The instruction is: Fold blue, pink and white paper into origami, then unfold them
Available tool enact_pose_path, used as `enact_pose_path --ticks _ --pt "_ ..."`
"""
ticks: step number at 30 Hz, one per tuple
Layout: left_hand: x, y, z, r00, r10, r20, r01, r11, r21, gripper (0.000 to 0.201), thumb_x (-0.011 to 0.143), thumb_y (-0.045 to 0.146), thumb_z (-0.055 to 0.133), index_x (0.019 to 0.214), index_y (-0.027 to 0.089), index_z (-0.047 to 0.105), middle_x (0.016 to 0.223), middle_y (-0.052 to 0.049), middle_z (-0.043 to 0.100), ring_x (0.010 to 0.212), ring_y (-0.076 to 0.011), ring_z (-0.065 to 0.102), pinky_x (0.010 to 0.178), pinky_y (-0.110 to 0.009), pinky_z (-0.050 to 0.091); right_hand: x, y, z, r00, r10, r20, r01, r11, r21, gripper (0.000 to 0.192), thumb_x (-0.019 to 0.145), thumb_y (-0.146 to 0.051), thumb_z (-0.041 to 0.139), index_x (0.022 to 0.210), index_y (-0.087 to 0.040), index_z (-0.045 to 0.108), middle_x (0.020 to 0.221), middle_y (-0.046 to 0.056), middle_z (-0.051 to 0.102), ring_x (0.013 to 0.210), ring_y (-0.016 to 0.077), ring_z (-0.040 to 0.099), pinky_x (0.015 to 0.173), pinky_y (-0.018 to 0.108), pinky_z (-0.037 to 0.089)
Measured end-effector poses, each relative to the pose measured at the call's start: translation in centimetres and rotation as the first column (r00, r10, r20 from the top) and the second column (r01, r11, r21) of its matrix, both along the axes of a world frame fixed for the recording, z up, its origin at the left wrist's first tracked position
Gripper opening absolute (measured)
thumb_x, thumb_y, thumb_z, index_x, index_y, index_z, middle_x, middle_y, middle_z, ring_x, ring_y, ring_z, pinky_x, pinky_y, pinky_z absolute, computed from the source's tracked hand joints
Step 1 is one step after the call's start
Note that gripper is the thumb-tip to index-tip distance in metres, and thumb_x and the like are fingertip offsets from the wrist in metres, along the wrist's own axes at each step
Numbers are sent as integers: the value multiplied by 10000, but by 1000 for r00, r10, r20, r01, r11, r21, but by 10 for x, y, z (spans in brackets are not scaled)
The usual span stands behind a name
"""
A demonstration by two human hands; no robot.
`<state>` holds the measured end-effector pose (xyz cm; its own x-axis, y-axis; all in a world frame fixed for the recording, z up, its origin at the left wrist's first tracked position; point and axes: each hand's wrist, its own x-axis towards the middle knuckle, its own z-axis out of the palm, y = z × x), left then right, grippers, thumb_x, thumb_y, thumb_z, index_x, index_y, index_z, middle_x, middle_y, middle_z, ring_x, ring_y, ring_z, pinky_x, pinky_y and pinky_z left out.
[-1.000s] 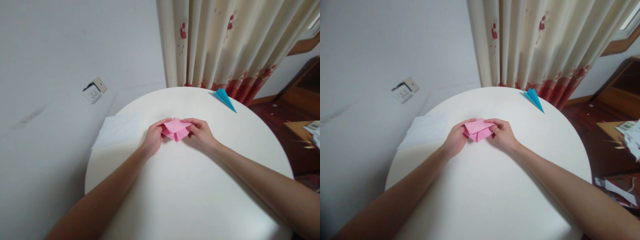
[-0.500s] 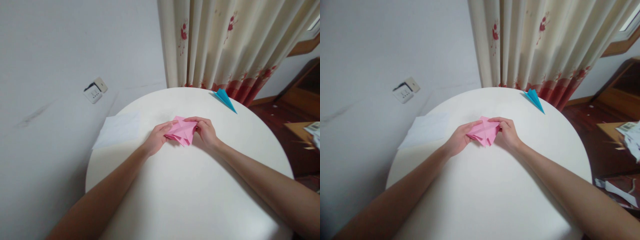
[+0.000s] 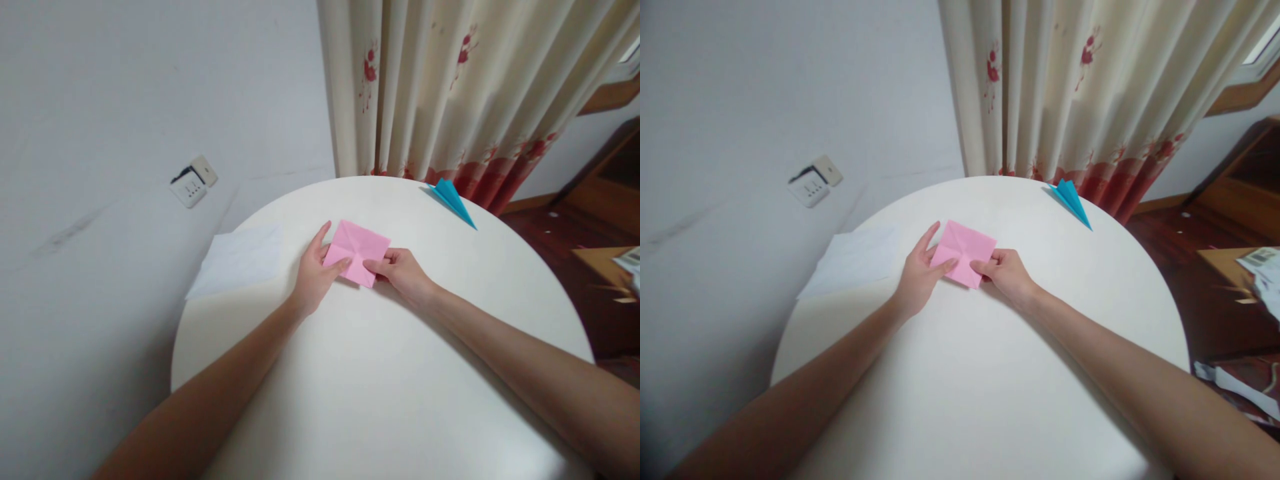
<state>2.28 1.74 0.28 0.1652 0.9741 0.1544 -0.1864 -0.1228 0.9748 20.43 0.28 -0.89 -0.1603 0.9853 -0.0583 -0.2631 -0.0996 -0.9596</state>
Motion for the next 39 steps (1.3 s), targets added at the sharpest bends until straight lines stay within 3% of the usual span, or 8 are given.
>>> enact_pose_path --ticks 2,7,13,19,23,27,31,39 --pt "2 -1 -1 998 -25 63 29 997 -76 920 722 265 809 1503 243 324 1113 -93 704 981 -229 682 896 -391 549 0 0 -1 997 -59 44 58 998 20 329 631 -385 831 756 -111 699 712 65 675 640 159 582 647 327 458" --pt "5 -3 -7 985 -148 93 167 953 -253 432 742 316 793 1078 67 684 1112 -175 699 1006 -270 671 945 -448 531 0 0 0 989 -142 47 139 989 48 324 649 -386 813 777 -106 716 698 64 674 616 149 560 617 318 441" --pt "2 -4 -9 998 -59 -32 49 965 -259 452 640 308 866 1002 74 730 1057 -164 725 930 -259 690 921 -446 536 0 -2 1 990 -125 71 122 992 41 345 689 -440 784 738 -108 705 685 67 659 599 142 535 589 309 418" --pt "-3 -1 -1 992 -109 -62 89 961 -262 452 654 340 857 1007 86 736 1045 -162 732 920 -256 691 874 -406 541 0 0 -1 984 -136 113 130 990 63 385 679 -478 780 699 -103 693 643 46 638 559 114 480 547 283 362" --pt "-8 5 4 993 -109 -40 100 977 -187 427 697 388 825 1010 111 736 993 -129 743 815 -220 693 771 -353 540 1 -3 0 987 -5 158 -7 997 73 396 673 -487 783 685 -101 694 623 21 620 545 100 453 535 267 334" --pt "-8 5 3 983 -61 -175 24 978 -205 411 654 429 843 883 98 760 875 -126 748 694 -208 672 635 -317 514 1 -8 1 976 90 199 -112 988 105 366 711 -461 768 745 -99 728 691 47 674 585 125 525 569 275 394" --pt "-4 0 2 967 -99 -233 53 980 -193 413 625 413 861 884 105 773 859 -121 749 693 -209 669 627 -309 508 0 -8 -2 996 16 88 -23 997 73 384 702 -446 786 871 -103 747 853 101 726 675 169 609 635 318 471" --pt "-3 -2 2 964 -99 -246 57 983 -174 418 680 483 810 830 95 770 792 -109 735 660 -191 642 588 -279 476 -2 -7 -2 990 -4 140 -12 994 111 369 717 -476 766 742 -115 692 709 46 662 588 135 541 536 272 407"
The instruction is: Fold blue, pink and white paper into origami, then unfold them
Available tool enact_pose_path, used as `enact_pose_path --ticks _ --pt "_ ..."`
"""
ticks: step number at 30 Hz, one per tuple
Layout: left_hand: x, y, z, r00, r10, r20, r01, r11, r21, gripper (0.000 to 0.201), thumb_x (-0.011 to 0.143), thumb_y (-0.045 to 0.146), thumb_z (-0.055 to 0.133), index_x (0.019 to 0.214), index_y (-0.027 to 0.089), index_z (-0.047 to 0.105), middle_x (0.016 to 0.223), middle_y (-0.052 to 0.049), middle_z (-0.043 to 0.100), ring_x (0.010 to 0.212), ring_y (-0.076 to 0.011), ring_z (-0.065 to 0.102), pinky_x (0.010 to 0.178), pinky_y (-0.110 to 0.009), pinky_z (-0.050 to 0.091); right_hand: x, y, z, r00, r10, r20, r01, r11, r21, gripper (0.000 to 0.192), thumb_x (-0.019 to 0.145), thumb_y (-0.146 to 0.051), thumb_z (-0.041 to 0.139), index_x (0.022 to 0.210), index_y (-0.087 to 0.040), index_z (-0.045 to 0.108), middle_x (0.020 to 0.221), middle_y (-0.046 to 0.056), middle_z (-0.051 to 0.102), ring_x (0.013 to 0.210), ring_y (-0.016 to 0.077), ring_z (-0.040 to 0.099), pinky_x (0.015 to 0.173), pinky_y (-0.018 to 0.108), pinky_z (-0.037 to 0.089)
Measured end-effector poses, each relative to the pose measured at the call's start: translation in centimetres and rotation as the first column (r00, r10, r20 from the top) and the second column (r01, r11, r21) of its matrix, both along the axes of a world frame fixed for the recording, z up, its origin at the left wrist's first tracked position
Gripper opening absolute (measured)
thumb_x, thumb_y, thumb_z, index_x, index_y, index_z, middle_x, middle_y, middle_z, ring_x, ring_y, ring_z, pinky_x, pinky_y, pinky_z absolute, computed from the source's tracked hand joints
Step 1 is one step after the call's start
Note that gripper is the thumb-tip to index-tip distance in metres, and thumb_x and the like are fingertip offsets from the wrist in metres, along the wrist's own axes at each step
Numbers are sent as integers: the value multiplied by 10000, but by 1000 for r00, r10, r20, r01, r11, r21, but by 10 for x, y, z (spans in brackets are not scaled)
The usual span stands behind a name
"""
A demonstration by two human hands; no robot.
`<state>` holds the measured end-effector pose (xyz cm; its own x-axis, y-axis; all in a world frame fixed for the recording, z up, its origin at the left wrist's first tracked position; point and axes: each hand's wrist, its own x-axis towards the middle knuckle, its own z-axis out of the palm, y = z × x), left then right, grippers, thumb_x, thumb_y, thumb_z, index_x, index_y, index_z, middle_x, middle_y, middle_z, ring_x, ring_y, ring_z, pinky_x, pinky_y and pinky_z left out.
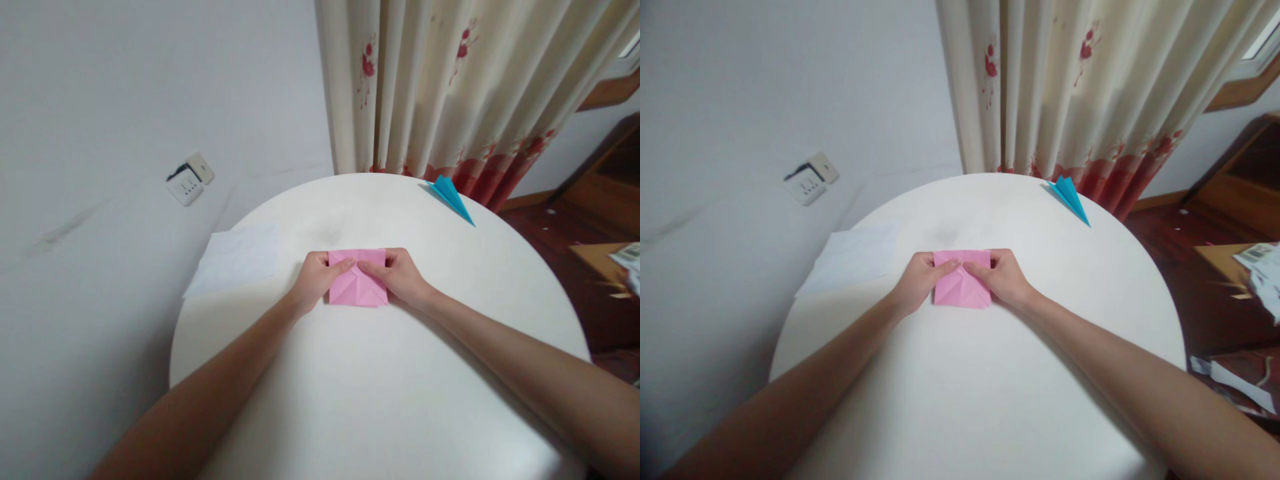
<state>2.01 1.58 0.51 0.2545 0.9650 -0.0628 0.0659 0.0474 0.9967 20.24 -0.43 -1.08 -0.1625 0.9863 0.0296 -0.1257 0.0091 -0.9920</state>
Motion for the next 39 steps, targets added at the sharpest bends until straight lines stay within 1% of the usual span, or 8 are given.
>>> enact_pose_path --ticks 6,11,14,25,29,31,35,39 --pt "1 -2 -2 1000 -12 -22 12 1000 18 384 674 462 819 809 107 766 773 -88 728 631 -168 616 557 -249 440 0 0 0 995 -79 -61 81 996 30 346 707 -456 776 668 -153 614 634 3 594 552 120 498 498 257 363" --pt "3 -3 -1 999 34 -11 -33 998 47 397 734 511 758 736 115 733 716 -67 700 565 -135 564 509 -232 391 -1 0 1 996 -85 -35 87 995 46 325 693 -436 785 664 -146 641 616 4 585 545 115 475 493 258 351" --pt "3 -4 0 1000 16 -20 -15 999 48 408 736 521 750 718 115 728 693 -61 686 556 -133 549 506 -235 375 -3 -1 2 994 -101 -51 102 995 18 327 702 -457 771 692 -147 669 635 13 609 553 121 489 501 263 362" --pt "0 1 0 985 82 154 -96 992 87 375 792 503 708 790 130 749 735 -49 680 692 -158 590 663 -269 457 -3 0 3 973 -179 -144 169 982 -79 306 680 -426 804 727 -138 712 704 64 684 585 155 566 537 295 423" --pt "1 -1 -2 994 -36 106 35 999 8 394 755 511 740 813 122 758 747 -64 692 672 -163 592 636 -269 446 -4 -1 5 967 -196 -164 181 978 -101 308 662 -427 817 696 -145 698 679 56 679 572 156 566 528 296 422" --pt "1 -2 -3 997 -61 53 61 998 -4 393 730 500 765 790 112 755 745 -69 696 660 -164 591 616 -264 436 -5 -2 7 969 -178 -172 162 981 -103 306 644 -416 829 690 -146 693 673 51 674 574 157 566 528 296 423" --pt "1 -3 -4 1000 -15 -24 16 999 37 388 731 495 762 754 107 753 721 -64 697 612 -151 574 567 -249 410 -6 -2 9 962 -191 -194 172 979 -109 288 629 -397 837 686 -158 686 668 39 657 588 155 558 556 306 427" --pt "1 -2 -4 998 56 -13 -56 997 48 394 727 494 762 767 102 760 706 -69 699 592 -150 569 556 -252 408 1 6 8 930 -315 -189 309 949 -59 326 708 -420 772 562 -176 614 585 7 559 551 120 477 552 293 373"
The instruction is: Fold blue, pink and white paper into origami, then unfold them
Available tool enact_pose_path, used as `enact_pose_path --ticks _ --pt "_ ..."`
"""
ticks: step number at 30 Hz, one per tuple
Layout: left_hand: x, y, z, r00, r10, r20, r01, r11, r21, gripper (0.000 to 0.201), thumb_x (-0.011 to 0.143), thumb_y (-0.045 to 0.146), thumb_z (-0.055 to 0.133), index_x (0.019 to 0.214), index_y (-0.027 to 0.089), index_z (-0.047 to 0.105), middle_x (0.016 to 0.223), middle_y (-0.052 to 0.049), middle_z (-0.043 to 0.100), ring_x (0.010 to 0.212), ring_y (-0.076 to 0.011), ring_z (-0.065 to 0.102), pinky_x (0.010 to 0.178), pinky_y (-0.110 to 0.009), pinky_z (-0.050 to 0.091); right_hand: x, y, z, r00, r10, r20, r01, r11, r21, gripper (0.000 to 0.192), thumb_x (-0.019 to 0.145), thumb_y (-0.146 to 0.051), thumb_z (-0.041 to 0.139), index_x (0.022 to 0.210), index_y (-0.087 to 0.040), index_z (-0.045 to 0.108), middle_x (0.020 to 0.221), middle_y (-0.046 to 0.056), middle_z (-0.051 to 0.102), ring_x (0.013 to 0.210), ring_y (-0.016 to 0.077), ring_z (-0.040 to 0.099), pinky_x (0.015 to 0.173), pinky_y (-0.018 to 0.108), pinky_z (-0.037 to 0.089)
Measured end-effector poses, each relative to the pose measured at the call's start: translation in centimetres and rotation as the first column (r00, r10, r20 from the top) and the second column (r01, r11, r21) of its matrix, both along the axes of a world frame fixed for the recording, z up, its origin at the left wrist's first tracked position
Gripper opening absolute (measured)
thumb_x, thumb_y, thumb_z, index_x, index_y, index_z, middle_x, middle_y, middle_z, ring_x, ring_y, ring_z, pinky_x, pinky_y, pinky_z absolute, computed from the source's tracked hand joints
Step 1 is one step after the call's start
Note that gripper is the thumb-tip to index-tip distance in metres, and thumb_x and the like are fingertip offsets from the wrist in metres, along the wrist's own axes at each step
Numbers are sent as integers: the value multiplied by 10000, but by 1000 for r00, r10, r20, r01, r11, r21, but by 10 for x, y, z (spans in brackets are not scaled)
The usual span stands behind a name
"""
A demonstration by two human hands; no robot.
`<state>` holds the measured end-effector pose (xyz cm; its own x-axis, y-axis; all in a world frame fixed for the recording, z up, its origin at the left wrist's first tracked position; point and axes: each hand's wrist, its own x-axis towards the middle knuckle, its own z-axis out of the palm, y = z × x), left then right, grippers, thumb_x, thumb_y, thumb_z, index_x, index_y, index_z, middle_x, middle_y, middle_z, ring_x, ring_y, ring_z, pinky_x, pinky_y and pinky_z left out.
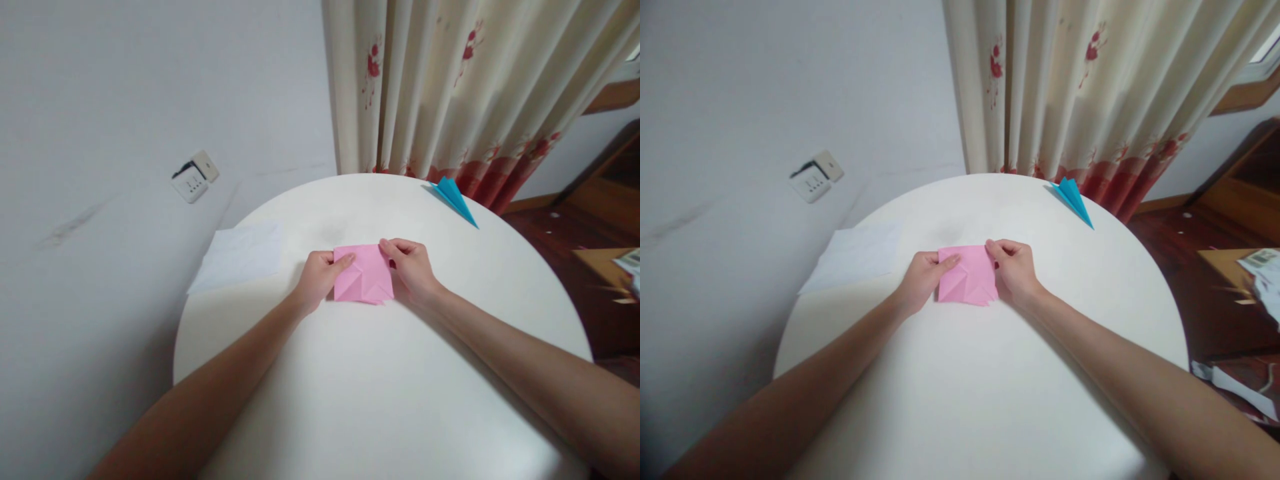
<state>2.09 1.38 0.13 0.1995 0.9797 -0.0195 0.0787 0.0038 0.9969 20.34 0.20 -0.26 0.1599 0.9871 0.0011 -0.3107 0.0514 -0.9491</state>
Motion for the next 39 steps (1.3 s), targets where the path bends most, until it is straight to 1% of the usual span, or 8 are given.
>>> enact_pose_path --ticks 4,10,17,20,23,27,31,39 --pt "0 1 0 995 85 60 -86 996 20 395 704 499 780 751 108 756 703 -67 700 601 -153 581 559 -253 420 6 4 0 998 -52 46 51 999 19 341 778 -499 694 669 -177 660 688 42 610 634 143 526 599 298 399" --pt "0 1 0 979 143 144 -143 990 -5 440 678 542 789 759 113 737 661 -50 671 572 -157 581 531 -263 426 -3 -5 8 958 275 -83 -277 961 -13 413 683 -491 789 899 -154 687 812 73 672 701 165 583 668 318 445" --pt "0 3 0 969 198 146 -207 977 48 428 695 534 778 750 116 705 691 -48 672 622 -169 601 559 -263 457 -1 -7 1 909 414 35 -409 907 -104 383 656 -451 810 769 -103 695 672 29 620 564 100 463 555 274 315" --pt "1 4 0 979 142 147 -157 983 94 402 760 503 736 854 113 701 811 -73 703 715 -183 640 624 -268 498 -1 -6 -3 922 372 105 -362 927 -99 392 651 -475 806 724 -107 690 644 14 596 564 98 434 556 277 285" --pt "3 4 0 989 15 148 -36 989 142 467 778 406 742 1141 137 627 977 -92 712 820 -198 672 703 -284 538 0 -3 -4 965 223 139 -213 973 -84 404 639 -493 807 634 -122 648 592 0 552 547 93 391 540 278 243" --pt "6 2 -2 993 -4 120 -11 992 125 731 788 307 723 1412 196 357 817 -36 703 637 -159 654 559 -250 528 3 1 -5 974 152 167 -141 987 -75 398 652 -489 795 599 -131 630 550 -2 524 531 94 361 531 290 223" --pt "5 1 1 992 33 122 -57 977 205 688 807 292 692 1384 237 320 745 11 666 533 -113 601 473 -194 472 4 2 -6 959 219 179 -210 975 -68 338 691 -440 765 659 -119 666 586 12 561 539 97 383 542 295 249" --pt "-3 6 6 991 28 133 -62 963 264 448 759 296 746 1120 225 492 771 7 658 537 -101 595 452 -169 419 4 1 -4 933 300 200 -292 954 -72 311 633 -404 796 683 -117 689 634 22 610 562 105 440 556 289 315"
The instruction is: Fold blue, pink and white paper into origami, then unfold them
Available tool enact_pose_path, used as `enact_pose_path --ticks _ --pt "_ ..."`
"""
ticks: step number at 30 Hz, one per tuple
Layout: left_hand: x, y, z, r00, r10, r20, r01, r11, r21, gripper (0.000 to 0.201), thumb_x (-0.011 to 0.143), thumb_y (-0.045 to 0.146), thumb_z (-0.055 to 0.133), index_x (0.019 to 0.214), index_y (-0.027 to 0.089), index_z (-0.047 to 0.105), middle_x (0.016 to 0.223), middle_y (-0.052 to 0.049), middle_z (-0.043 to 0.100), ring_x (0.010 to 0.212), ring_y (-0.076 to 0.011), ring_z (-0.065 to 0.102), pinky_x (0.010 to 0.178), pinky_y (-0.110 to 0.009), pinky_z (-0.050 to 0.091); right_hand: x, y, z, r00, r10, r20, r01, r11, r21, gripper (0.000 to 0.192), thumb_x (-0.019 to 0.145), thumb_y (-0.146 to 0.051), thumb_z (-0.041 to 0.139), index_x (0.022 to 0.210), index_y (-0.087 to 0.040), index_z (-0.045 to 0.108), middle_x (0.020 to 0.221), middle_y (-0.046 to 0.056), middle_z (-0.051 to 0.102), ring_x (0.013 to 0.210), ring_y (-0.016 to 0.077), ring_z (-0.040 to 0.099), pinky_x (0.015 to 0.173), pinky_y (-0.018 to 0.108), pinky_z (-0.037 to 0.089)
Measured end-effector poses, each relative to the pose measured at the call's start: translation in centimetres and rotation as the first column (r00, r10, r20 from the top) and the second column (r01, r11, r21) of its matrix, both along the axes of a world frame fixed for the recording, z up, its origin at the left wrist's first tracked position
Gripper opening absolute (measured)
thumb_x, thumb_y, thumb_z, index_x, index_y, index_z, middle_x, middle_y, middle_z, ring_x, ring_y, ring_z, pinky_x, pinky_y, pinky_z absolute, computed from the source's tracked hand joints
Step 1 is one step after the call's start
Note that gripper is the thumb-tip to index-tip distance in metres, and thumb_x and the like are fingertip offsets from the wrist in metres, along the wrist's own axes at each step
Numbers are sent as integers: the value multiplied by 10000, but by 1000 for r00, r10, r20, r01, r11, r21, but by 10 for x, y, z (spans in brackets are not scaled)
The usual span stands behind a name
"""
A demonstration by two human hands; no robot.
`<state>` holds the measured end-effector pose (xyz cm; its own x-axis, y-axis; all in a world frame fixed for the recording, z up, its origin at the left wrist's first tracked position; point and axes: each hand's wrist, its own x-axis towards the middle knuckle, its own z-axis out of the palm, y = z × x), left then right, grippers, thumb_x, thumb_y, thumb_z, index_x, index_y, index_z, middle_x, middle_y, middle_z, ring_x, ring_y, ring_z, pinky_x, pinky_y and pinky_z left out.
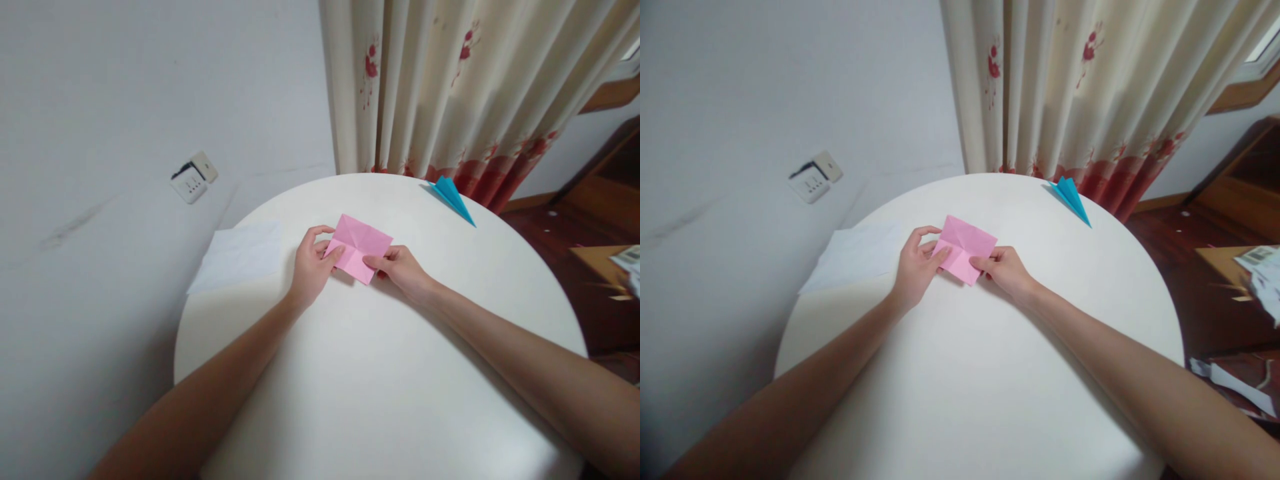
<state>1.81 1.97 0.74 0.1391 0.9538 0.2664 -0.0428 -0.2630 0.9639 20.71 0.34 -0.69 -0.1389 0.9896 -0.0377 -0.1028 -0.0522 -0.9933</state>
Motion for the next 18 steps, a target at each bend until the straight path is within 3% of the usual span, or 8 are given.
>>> enact_pose_path --ticks 7,13,18 --pt "0 1 -4 999 4 40 -5 1000 18 538 755 281 749 1185 253 427 782 13 651 561 -113 610 475 -180 434 0 1 -1 1000 -12 12 12 1000 0 341 639 -444 791 648 -121 681 605 26 601 552 109 446 549 292 321" --pt "0 4 -6 1000 16 1 -16 998 59 345 783 319 738 1009 214 500 773 6 652 586 -95 579 484 -164 419 0 1 -2 998 -48 -31 48 999 1 337 657 -441 785 649 -122 675 610 26 591 553 104 428 543 292 303" --pt "2 3 -6 999 28 -27 -26 997 68 260 809 310 713 1005 191 590 758 0 643 595 -99 561 498 -183 435 1 1 -3 995 -80 -58 79 997 -18 319 674 -426 775 653 -125 671 637 33 604 563 107 436 549 294 305"
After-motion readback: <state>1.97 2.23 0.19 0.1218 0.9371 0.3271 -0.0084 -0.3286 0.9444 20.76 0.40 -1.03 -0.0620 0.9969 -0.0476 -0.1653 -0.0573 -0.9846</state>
